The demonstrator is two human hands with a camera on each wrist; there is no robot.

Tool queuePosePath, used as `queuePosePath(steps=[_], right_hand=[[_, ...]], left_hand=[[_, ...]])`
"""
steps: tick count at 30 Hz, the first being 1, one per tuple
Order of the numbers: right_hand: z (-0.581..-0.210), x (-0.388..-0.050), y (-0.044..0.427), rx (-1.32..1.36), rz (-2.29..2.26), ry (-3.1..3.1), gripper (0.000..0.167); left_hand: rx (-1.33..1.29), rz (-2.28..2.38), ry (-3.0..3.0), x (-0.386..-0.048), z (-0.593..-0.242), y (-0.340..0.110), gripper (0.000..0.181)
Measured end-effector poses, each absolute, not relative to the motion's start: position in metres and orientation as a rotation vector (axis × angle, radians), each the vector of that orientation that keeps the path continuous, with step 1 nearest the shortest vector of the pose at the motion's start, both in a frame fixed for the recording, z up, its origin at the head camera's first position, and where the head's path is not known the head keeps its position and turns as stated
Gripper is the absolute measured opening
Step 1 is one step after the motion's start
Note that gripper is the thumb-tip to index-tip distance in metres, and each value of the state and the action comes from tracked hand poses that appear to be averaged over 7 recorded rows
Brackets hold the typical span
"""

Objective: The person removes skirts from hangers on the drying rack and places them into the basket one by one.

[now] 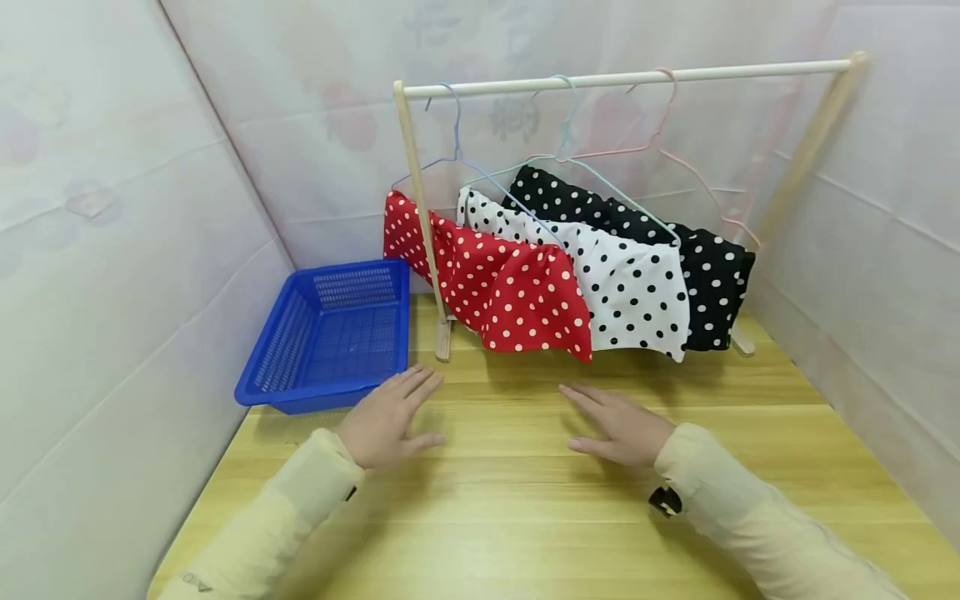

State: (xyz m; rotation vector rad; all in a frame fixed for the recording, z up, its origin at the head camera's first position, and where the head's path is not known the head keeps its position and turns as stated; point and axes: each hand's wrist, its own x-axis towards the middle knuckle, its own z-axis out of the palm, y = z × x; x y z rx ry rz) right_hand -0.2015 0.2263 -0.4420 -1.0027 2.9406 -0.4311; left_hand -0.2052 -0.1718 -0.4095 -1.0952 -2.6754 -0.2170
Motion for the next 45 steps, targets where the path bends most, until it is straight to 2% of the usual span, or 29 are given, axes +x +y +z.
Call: queuePosePath(steps=[10, 15, 23, 34, 45], right_hand=[[-0.431, -0.213, 0.154, -1.036, -0.788, 2.729, 0.066], [-0.435, -0.22, 0.119, -1.045, -0.956, 2.579, 0.063], [-0.441, -0.226, 0.077, -0.932, -1.097, 2.452, 0.06], [-0.438, -0.246, 0.03, -0.747, -1.241, 2.434, 0.056], [-0.441, -0.257, 0.013, -0.704, -1.318, 2.405, 0.058]], left_hand=[[-1.07, -0.119, -2.767, -0.249, -0.369, -0.191, 0.067], [-1.064, -0.012, -2.79, -0.271, -0.36, -0.194, 0.062], [-1.082, 0.184, -2.859, -0.297, -0.351, -0.195, 0.045], [-1.055, 0.413, -3.023, -0.323, -0.348, -0.196, 0.057], [-1.13, 0.526, -2.977, -0.337, -0.356, -0.19, 0.057]])
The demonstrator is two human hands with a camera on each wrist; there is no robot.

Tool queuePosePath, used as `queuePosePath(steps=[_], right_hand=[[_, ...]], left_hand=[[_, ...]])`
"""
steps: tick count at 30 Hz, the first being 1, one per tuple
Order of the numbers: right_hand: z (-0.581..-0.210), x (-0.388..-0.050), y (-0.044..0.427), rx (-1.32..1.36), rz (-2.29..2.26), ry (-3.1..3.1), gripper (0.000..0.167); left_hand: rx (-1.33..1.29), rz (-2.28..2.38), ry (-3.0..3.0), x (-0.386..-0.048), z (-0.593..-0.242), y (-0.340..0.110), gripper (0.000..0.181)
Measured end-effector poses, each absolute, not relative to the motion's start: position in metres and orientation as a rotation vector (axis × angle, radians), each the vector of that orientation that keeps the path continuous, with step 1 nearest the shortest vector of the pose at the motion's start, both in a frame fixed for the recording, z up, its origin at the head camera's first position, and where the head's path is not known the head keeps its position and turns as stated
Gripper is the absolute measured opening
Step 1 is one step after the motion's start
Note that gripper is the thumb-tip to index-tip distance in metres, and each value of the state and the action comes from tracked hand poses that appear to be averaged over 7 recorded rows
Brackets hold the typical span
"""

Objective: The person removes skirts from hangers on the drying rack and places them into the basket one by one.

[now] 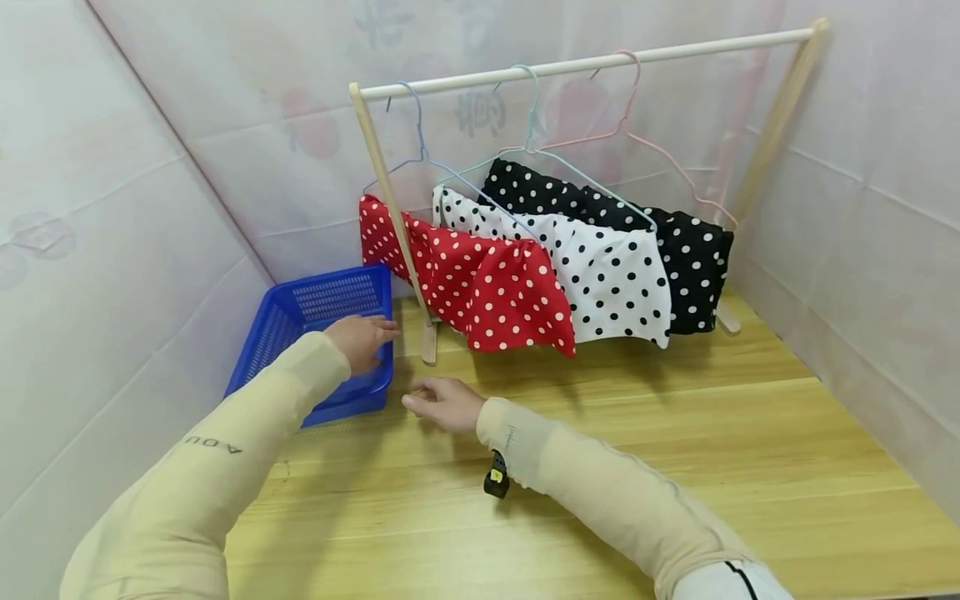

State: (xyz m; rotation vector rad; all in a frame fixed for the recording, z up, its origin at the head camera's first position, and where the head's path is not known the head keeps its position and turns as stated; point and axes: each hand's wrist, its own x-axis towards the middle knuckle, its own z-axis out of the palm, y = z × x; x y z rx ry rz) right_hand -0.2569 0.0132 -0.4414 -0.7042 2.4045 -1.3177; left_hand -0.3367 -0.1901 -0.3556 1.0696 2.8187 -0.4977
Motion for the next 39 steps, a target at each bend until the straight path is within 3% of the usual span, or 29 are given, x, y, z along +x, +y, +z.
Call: queuePosePath(steps=[13, 23, 39], right_hand=[[-0.455, -0.254, 0.022, -0.586, -1.435, 2.275, 0.056], [-0.453, -0.245, 0.035, -0.615, -1.496, 2.206, 0.038], [-0.451, -0.233, 0.052, -0.512, -1.696, 1.843, 0.049]], left_hand=[[1.222, -0.541, 2.801, -0.339, -0.355, -0.168, 0.054], [1.364, -0.466, 2.84, -0.336, -0.354, -0.146, 0.047], [1.392, -0.436, 2.895, -0.334, -0.354, -0.121, 0.042]])
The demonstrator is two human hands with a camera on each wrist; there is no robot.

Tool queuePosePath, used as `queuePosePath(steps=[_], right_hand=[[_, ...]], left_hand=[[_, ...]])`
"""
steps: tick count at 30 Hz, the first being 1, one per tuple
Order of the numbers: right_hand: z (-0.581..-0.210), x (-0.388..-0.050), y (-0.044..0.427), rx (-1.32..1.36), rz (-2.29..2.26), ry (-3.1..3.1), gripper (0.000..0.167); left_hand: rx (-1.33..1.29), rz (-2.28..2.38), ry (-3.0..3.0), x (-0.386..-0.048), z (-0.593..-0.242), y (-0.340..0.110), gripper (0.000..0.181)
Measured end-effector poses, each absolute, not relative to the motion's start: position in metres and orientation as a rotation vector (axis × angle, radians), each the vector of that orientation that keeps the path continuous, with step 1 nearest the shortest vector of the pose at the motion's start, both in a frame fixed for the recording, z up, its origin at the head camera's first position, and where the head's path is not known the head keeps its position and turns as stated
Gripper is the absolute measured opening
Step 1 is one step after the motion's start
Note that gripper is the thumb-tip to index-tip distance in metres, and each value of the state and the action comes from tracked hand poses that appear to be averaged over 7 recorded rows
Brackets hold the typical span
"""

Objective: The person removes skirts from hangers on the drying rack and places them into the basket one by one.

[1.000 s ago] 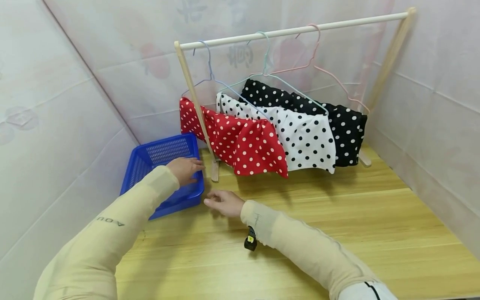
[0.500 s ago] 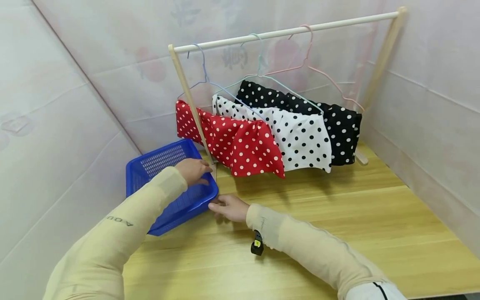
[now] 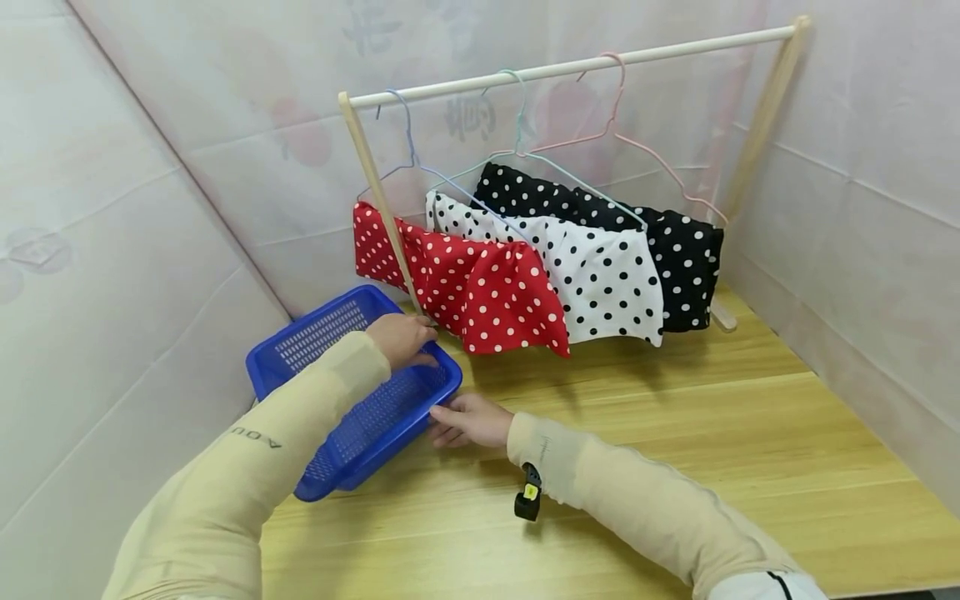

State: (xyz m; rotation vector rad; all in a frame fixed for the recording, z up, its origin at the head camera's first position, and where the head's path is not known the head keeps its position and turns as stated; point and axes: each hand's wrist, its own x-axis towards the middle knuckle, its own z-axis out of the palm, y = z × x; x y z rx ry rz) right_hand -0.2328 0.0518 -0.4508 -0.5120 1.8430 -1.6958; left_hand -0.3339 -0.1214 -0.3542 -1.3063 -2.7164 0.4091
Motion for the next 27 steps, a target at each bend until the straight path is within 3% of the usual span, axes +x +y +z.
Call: queuePosePath(steps=[12, 27], right_hand=[[-0.438, -0.224, 0.078, -0.355, -1.869, 1.72, 0.035], [-0.438, -0.221, 0.1, -0.358, -1.807, 1.765, 0.036]], left_hand=[[-1.243, 0.397, -2.707, -0.331, -0.362, -0.106, 0.042], [-1.196, 0.335, -2.884, -0.325, -0.358, -0.117, 0.048]])
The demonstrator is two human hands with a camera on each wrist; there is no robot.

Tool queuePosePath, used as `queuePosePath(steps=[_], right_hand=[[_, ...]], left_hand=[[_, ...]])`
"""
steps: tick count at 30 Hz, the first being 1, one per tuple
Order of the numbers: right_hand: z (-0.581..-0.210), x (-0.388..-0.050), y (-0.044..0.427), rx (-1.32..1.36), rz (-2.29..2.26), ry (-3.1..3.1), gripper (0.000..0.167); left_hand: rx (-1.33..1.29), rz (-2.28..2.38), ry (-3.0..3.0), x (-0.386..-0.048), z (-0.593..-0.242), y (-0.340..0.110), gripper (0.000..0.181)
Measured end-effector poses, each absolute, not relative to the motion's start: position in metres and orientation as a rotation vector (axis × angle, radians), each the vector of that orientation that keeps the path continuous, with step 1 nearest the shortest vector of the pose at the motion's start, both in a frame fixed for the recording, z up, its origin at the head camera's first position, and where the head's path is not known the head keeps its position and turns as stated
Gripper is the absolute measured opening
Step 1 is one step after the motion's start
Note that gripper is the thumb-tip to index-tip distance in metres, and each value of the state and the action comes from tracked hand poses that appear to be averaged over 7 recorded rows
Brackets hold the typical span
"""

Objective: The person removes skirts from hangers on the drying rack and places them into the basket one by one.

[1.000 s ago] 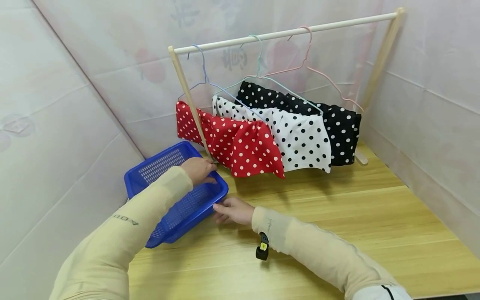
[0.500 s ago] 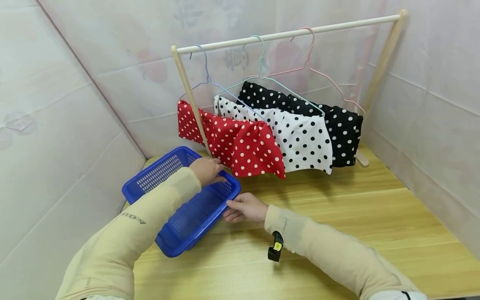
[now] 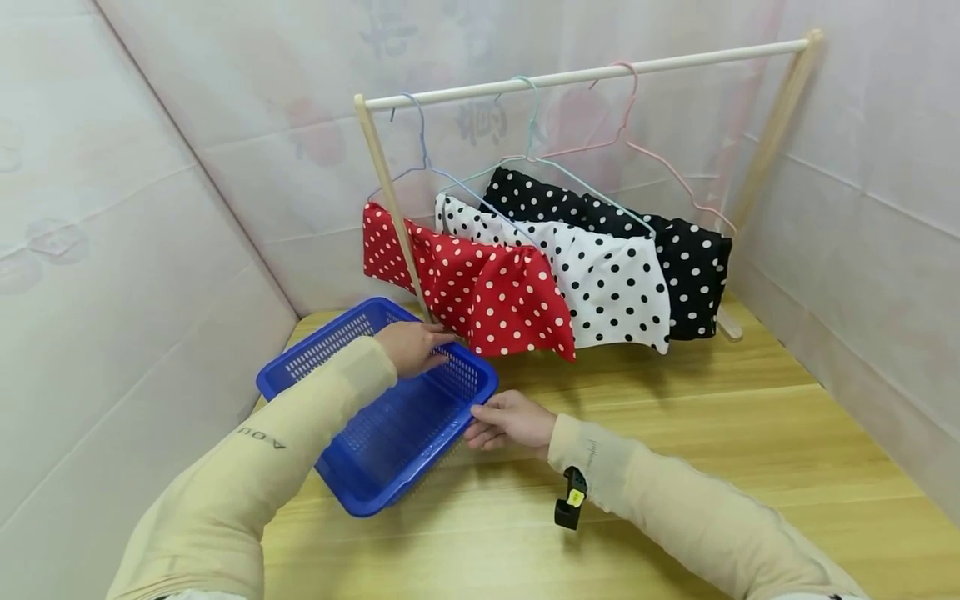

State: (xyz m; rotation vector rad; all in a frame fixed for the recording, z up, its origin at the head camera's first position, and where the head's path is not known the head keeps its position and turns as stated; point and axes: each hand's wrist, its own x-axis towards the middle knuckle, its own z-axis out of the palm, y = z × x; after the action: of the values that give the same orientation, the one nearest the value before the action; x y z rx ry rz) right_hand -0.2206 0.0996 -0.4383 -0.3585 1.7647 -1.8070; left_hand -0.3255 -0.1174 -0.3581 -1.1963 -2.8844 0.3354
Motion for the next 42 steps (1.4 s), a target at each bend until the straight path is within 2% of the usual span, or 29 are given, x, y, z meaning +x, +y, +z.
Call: queuePosePath(steps=[15, 23, 42], right_hand=[[-0.439, -0.219, 0.132, -0.392, -1.798, 1.735, 0.034], [-0.44, -0.219, 0.16, -0.42, -1.811, 1.711, 0.036], [-0.434, -0.23, 0.221, -0.302, -1.829, 1.806, 0.027]], left_hand=[[-0.911, 0.189, -3.077, -0.33, -0.353, -0.187, 0.054], [-0.841, 0.119, -3.123, -0.319, -0.353, -0.221, 0.054], [-0.859, 0.025, -3.126, -0.289, -0.354, -0.223, 0.056]])
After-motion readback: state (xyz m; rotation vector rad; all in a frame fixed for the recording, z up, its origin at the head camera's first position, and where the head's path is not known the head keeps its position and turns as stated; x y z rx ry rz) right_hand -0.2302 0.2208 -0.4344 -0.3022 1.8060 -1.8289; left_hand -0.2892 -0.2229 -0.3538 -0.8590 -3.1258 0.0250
